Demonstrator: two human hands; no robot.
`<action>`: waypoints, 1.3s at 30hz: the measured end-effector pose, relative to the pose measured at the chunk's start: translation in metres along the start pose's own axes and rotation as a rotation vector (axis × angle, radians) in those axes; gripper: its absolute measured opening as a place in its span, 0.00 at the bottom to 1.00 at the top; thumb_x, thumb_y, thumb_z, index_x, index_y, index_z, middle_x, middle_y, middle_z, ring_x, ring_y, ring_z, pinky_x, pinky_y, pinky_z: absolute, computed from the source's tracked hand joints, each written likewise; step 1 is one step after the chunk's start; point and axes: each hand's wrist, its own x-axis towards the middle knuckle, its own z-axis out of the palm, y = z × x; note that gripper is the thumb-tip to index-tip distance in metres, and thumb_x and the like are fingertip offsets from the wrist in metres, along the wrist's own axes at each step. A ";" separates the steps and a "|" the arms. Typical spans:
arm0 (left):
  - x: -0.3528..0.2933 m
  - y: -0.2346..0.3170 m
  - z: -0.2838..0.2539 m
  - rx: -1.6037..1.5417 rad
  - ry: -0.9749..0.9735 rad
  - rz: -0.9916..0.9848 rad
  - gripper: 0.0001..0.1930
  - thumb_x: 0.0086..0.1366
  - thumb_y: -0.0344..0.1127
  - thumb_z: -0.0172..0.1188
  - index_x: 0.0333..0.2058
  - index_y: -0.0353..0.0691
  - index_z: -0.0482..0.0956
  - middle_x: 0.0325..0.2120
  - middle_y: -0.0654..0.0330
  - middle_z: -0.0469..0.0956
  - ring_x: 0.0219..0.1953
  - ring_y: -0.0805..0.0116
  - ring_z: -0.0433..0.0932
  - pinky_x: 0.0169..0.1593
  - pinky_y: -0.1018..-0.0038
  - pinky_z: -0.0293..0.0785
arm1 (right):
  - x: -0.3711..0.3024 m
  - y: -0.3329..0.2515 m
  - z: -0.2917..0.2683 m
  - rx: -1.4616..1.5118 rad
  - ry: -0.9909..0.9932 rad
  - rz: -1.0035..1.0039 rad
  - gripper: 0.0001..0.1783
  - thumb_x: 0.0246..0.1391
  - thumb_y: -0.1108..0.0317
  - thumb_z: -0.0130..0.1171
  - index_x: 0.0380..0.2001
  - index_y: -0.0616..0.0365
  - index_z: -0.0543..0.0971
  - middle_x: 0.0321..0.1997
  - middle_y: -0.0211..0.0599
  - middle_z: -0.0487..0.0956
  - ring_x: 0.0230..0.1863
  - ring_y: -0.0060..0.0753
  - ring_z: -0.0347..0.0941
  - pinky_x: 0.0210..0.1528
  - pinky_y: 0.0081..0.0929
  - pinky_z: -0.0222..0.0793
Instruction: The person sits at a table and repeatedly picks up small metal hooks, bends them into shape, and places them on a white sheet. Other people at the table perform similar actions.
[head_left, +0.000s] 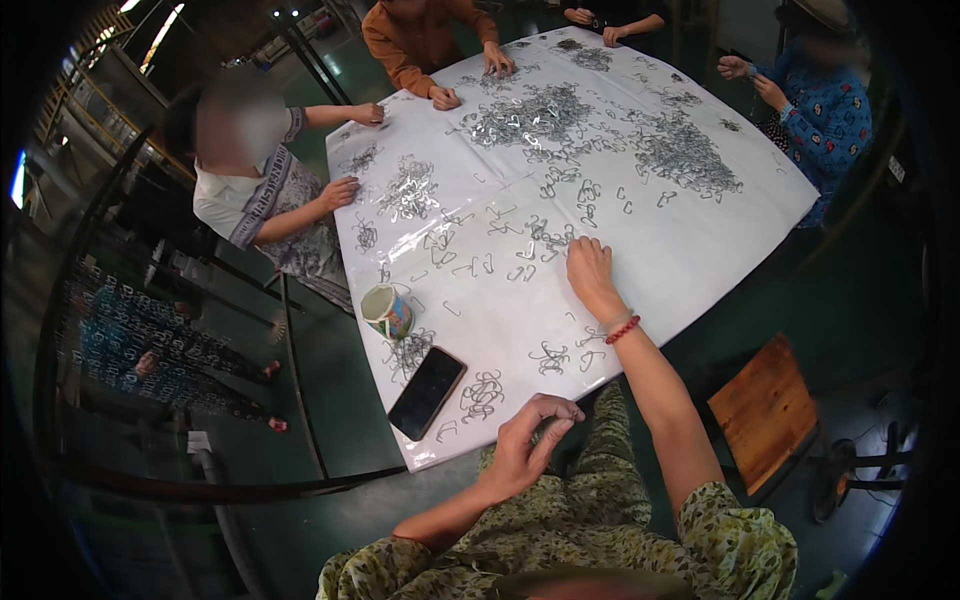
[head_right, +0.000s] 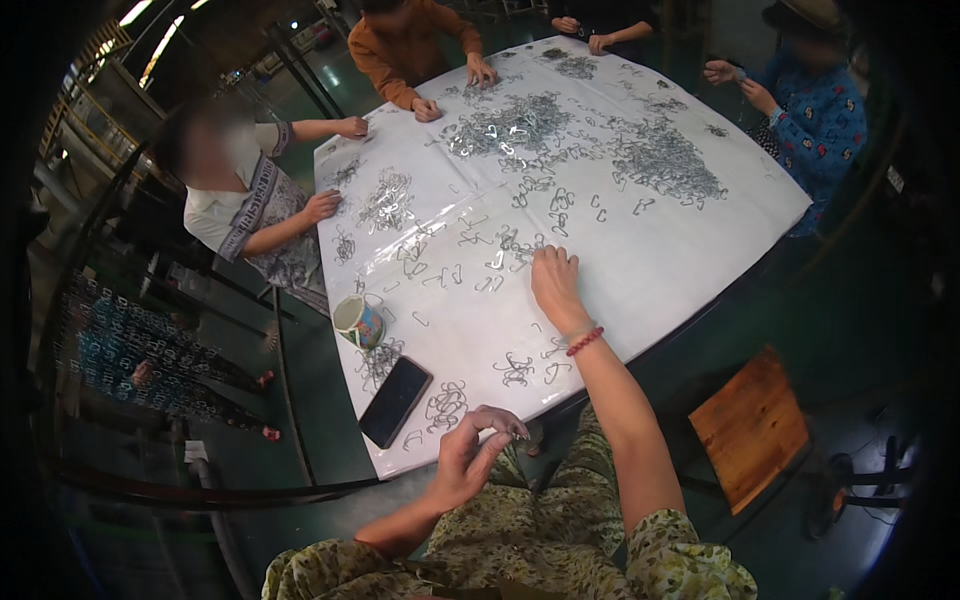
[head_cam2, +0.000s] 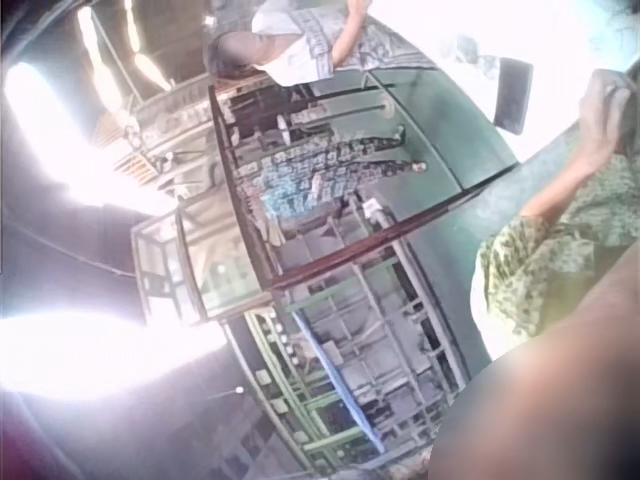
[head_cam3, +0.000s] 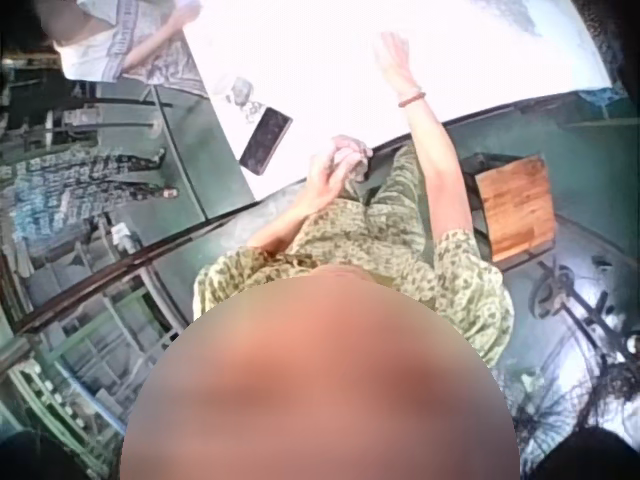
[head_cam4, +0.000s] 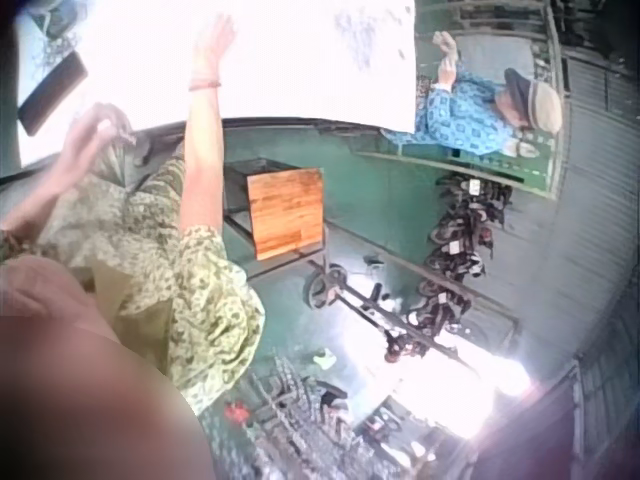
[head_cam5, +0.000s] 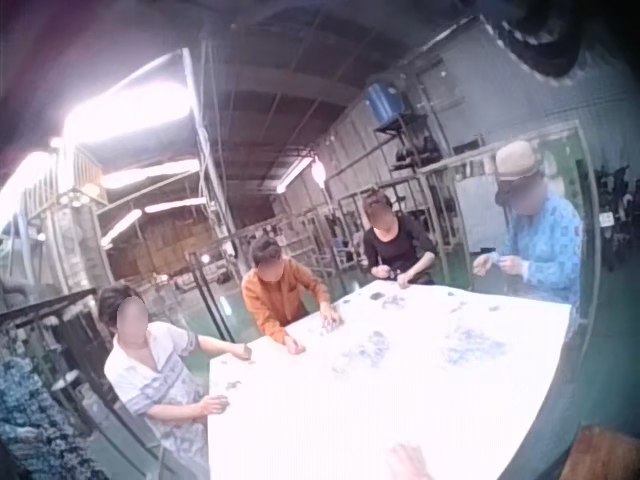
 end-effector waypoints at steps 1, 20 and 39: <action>-0.001 -0.002 0.001 0.008 0.011 0.005 0.05 0.62 0.22 0.54 0.37 0.32 0.70 0.34 0.52 0.76 0.37 0.64 0.77 0.42 0.73 0.72 | -0.007 -0.001 -0.013 0.130 -0.013 0.039 0.05 0.50 0.75 0.53 0.30 0.61 0.77 0.33 0.43 0.76 0.38 0.41 0.71 0.39 0.37 0.66; 0.012 0.003 0.020 0.334 -0.017 0.156 0.07 0.58 0.25 0.59 0.36 0.34 0.74 0.31 0.55 0.76 0.36 0.59 0.75 0.39 0.69 0.71 | -0.127 -0.044 -0.266 0.881 -0.225 0.141 0.15 0.45 0.80 0.62 0.39 0.64 0.75 0.23 0.33 0.78 0.25 0.18 0.74 0.29 0.17 0.69; 0.084 -0.168 -0.172 1.499 0.070 -0.082 0.08 0.53 0.26 0.52 0.33 0.34 0.75 0.34 0.51 0.74 0.40 0.56 0.74 0.37 0.64 0.77 | -0.146 -0.023 -0.230 1.025 -0.238 0.310 0.10 0.49 0.82 0.55 0.37 0.70 0.77 0.24 0.36 0.79 0.25 0.20 0.72 0.30 0.17 0.69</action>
